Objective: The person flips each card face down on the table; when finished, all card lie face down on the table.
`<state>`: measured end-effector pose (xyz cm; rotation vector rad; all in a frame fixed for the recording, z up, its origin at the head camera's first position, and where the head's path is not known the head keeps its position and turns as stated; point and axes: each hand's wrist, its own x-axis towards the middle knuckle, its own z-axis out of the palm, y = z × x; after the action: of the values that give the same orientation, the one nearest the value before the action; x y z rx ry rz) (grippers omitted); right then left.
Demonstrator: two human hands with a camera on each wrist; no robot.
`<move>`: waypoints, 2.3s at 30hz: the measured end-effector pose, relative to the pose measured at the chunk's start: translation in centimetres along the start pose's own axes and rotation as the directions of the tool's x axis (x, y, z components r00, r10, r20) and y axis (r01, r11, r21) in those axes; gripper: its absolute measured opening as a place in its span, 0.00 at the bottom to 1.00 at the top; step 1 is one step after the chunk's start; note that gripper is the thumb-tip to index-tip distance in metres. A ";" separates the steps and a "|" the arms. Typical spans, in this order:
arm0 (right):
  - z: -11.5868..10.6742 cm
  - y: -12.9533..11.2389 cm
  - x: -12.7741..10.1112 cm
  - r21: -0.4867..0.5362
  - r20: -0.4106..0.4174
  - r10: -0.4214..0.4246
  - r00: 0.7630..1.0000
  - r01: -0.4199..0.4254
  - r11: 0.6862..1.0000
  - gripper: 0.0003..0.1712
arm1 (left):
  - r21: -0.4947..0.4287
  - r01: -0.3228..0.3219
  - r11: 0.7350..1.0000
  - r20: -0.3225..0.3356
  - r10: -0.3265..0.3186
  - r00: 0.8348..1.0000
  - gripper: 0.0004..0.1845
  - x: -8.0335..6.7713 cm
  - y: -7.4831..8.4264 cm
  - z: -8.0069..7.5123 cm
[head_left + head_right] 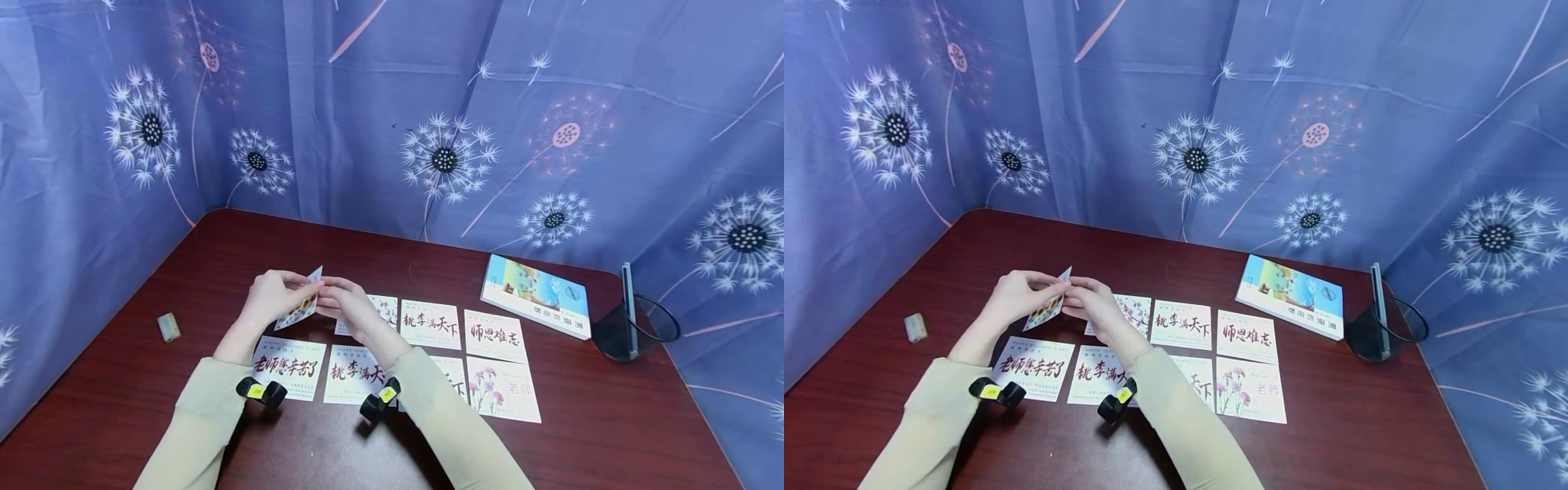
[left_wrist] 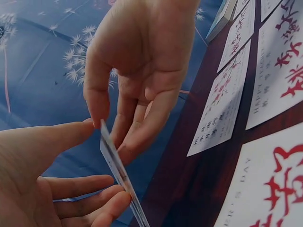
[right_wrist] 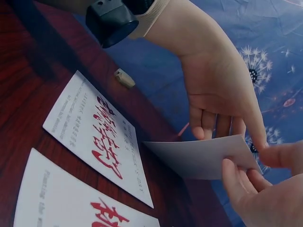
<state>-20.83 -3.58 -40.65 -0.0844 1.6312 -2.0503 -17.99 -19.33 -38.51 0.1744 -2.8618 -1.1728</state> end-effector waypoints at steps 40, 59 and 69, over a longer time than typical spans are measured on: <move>-8.0 -1.0 -2.0 -0.075 -0.073 -0.039 0.997 0.033 0.997 0.25 | -0.109 0.250 0.962 -0.113 -0.262 0.958 0.20 1.0 -5.8 -1.6; -12.7 -1.9 -4.2 -0.108 -0.060 -0.014 0.998 0.007 0.994 0.27 | -0.054 0.068 0.996 -0.086 -0.072 0.994 0.18 0.9 -2.6 0.1; -14.2 -1.2 -5.3 -0.200 -0.010 0.040 0.999 -0.041 0.979 0.28 | -0.176 0.143 0.974 0.231 -0.100 0.968 0.26 1.5 2.0 5.1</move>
<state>-21.72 11.58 -42.02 -0.1142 1.8237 -1.8528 -20.07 -14.55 -40.71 0.2294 -2.9339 -1.5778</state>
